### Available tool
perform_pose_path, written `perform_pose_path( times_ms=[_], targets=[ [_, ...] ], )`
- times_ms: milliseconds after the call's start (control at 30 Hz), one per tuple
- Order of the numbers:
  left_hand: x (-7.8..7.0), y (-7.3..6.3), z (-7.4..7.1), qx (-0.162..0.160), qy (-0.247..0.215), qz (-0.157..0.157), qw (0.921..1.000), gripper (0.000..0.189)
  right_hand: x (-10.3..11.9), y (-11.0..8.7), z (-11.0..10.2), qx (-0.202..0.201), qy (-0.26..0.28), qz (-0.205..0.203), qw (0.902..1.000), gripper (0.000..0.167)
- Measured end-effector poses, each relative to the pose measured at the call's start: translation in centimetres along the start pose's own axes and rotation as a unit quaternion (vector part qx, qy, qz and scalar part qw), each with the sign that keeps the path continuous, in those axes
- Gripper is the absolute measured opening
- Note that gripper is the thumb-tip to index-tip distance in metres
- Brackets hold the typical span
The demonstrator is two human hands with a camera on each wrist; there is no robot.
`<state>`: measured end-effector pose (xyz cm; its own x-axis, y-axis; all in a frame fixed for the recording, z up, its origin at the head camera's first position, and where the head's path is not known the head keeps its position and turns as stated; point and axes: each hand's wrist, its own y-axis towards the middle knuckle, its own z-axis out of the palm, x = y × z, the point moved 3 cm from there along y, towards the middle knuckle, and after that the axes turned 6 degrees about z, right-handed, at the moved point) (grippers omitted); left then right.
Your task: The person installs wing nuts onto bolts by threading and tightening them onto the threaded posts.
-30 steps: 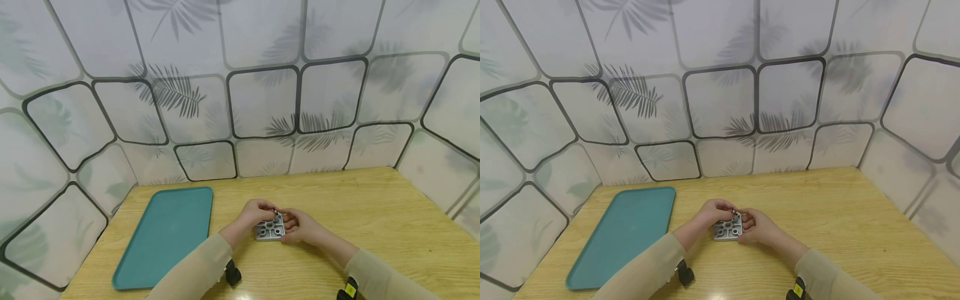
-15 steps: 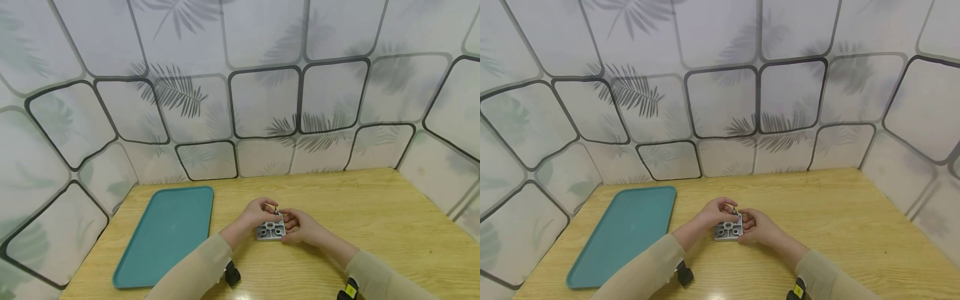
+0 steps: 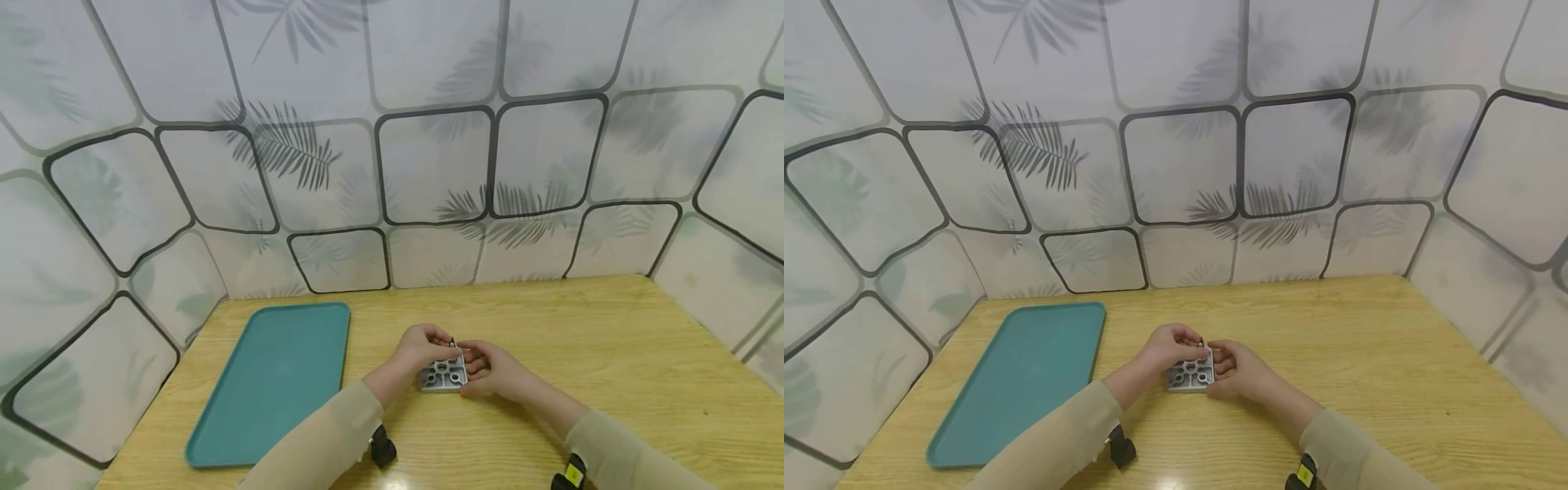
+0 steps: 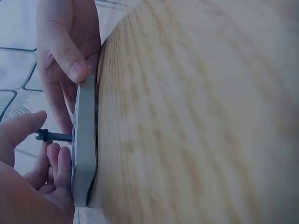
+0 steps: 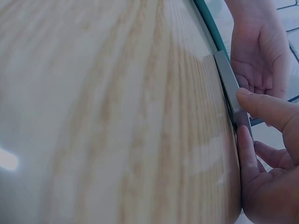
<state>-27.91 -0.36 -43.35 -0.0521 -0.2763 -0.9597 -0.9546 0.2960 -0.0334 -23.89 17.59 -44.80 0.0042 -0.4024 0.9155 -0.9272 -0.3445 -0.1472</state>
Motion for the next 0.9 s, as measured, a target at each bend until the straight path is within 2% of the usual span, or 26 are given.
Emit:
perform_pose_path(
  times_ms=[200,600,900],
  targets=[
    [0.13,0.11,-0.06,0.003,-0.014,-0.001,0.9999,0.016,-0.05,0.03,-0.02,0.004,0.01,-0.005,0.9999,0.088],
    [0.14,0.17,-0.33,0.027,-0.002,0.001,0.9996,0.018,-0.24,0.12,-0.1,0.009,0.016,-0.019,0.9996,0.086],
    [0.13,0.12,-0.43,0.035,-0.005,0.001,0.9994,0.021,-0.19,-0.02,-0.08,0.013,0.018,-0.015,0.9996,0.087]
  ],
)
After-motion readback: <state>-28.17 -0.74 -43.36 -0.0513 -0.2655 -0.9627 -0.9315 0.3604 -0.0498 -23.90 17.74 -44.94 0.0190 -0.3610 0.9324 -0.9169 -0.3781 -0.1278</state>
